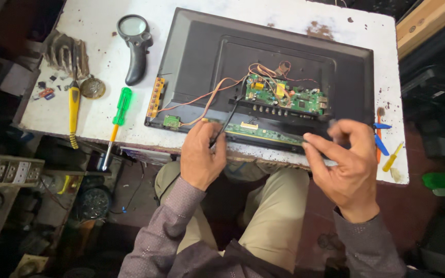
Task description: The person uses a green-handled screwdriver to tighten screws on a circuit board inside a disassembled television. They connect wires to the board and adjust components while seated at a workbench.
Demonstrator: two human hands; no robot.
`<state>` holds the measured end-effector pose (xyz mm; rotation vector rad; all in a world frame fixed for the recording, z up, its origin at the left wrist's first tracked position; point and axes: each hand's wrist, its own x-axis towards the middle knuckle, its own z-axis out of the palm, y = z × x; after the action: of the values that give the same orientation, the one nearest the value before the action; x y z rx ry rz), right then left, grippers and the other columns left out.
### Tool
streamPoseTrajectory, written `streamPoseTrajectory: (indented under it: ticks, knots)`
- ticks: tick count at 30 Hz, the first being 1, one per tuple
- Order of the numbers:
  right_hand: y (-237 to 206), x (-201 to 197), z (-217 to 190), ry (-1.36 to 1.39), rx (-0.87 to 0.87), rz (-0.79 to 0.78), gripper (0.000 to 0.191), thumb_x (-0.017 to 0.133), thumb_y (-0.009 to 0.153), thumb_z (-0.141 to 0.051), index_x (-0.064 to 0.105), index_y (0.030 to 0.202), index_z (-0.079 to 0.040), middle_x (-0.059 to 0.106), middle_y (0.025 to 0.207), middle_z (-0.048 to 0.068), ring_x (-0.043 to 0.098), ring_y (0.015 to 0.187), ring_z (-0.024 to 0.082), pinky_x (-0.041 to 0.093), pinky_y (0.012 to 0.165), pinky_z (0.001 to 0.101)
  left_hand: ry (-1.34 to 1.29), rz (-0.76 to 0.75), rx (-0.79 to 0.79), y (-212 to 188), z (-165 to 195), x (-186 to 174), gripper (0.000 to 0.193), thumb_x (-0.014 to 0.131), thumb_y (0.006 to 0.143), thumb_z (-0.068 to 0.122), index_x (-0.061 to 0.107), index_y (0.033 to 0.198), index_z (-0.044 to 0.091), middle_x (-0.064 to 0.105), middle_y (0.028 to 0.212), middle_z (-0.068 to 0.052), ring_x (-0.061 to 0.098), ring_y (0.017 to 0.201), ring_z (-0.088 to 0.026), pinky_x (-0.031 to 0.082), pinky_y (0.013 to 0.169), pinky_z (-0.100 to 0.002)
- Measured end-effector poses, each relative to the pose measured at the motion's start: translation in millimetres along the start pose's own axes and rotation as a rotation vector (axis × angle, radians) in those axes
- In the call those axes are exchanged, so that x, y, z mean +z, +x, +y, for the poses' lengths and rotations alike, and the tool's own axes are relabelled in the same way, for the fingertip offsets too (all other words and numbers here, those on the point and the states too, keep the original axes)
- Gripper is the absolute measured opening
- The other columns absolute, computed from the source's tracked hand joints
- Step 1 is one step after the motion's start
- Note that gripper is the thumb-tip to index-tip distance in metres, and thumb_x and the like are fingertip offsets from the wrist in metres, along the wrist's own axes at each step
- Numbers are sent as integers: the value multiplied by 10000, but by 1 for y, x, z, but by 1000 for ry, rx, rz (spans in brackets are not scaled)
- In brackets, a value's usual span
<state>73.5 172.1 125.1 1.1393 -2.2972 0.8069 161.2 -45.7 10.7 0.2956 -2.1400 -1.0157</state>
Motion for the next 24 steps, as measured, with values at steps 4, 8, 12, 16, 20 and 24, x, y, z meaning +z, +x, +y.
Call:
streamPoseTrajectory:
  ticks: [4, 8, 12, 16, 20, 24]
  knots:
    - [12, 1, -2, 2, -139, -160, 175, 780, 793, -53, 752, 965, -49, 685, 942, 125, 656, 937, 328, 486, 833, 446, -156, -54, -103, 2, -3, -3, 125, 691, 891, 7, 623, 995, 23, 575, 852, -105, 564, 706, -249, 470, 652, -357]
    - [11, 9, -1, 103, -122, -384, 163, 778, 849, -104, 775, 1007, -66, 666, 800, 71, 649, 818, 271, 505, 775, 409, -255, -89, -168, 3, -10, -3, 155, 717, 880, 23, 658, 1023, 26, 591, 838, -61, 562, 665, -164, 461, 607, -302]
    - [-2, 21, -9, 121, -174, -603, 157, 779, 802, -137, 776, 938, -59, 659, 708, 68, 647, 721, 281, 501, 685, 408, -466, -155, -334, 2, -21, 3, 209, 712, 906, 20, 672, 1111, 14, 569, 831, 10, 509, 664, -61, 432, 582, -234]
    - [-15, 34, -18, 111, -76, -560, 135, 775, 811, -129, 777, 926, -57, 671, 717, 80, 639, 696, 288, 500, 662, 404, -671, -215, -428, 1, -26, 9, 248, 698, 925, 13, 652, 1168, -2, 569, 835, 50, 510, 681, -14, 432, 592, -194]
    - [-24, 33, -15, 101, -1, -385, 147, 754, 848, -105, 764, 983, -46, 718, 833, 99, 666, 745, 278, 512, 687, 386, -580, -203, -383, 0, -25, 5, 252, 702, 912, 12, 658, 1161, 8, 546, 841, 41, 498, 679, -26, 410, 568, -199]
    - [-28, 21, -1, 56, 203, -200, 192, 745, 896, -81, 759, 1081, -30, 723, 922, 141, 710, 808, 267, 540, 706, 345, -400, -168, -292, 0, -23, -2, 238, 713, 887, 16, 679, 1123, 24, 543, 867, 6, 510, 681, -63, 434, 577, -227]
